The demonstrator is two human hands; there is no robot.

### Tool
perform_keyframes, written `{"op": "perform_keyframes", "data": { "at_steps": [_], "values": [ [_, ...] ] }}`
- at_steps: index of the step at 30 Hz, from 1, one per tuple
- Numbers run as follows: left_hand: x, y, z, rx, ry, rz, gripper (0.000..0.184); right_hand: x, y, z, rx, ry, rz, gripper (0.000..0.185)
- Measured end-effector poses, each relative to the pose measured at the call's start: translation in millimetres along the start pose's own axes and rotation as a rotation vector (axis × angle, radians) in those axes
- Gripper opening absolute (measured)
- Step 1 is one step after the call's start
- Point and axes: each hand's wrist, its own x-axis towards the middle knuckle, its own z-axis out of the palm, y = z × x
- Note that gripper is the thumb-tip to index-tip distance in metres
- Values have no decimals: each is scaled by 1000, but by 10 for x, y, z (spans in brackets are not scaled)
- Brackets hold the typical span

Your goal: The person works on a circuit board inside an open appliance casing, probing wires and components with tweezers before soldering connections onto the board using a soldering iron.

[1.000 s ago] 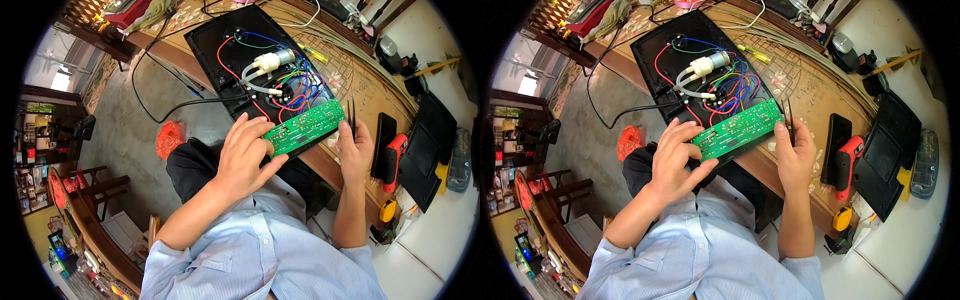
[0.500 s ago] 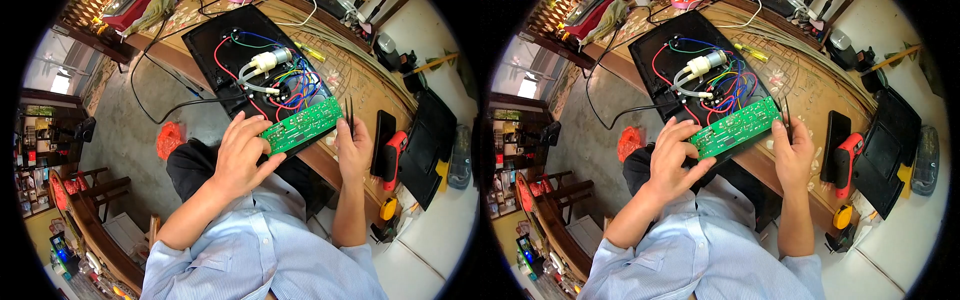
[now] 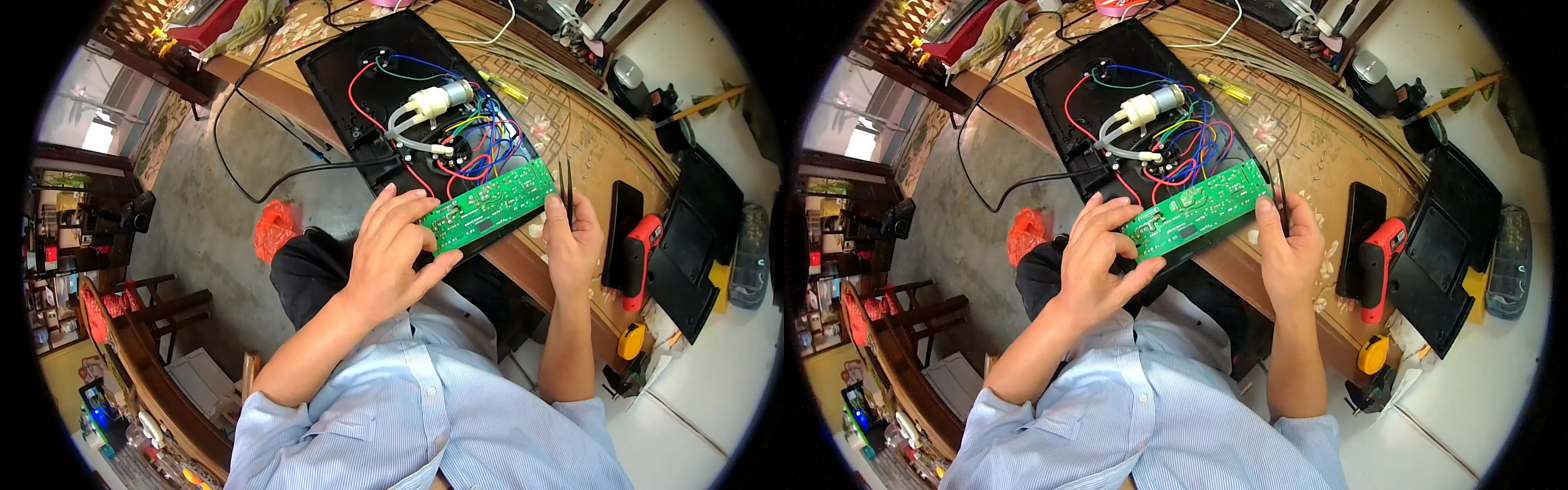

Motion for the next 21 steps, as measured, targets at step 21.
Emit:
{"op": "perform_keyframes", "data": {
  "at_steps": [21],
  "values": [
    [4,1,-13,-4,-8,11,33,13,24,14,40,3,-4,22]
  ]
}}
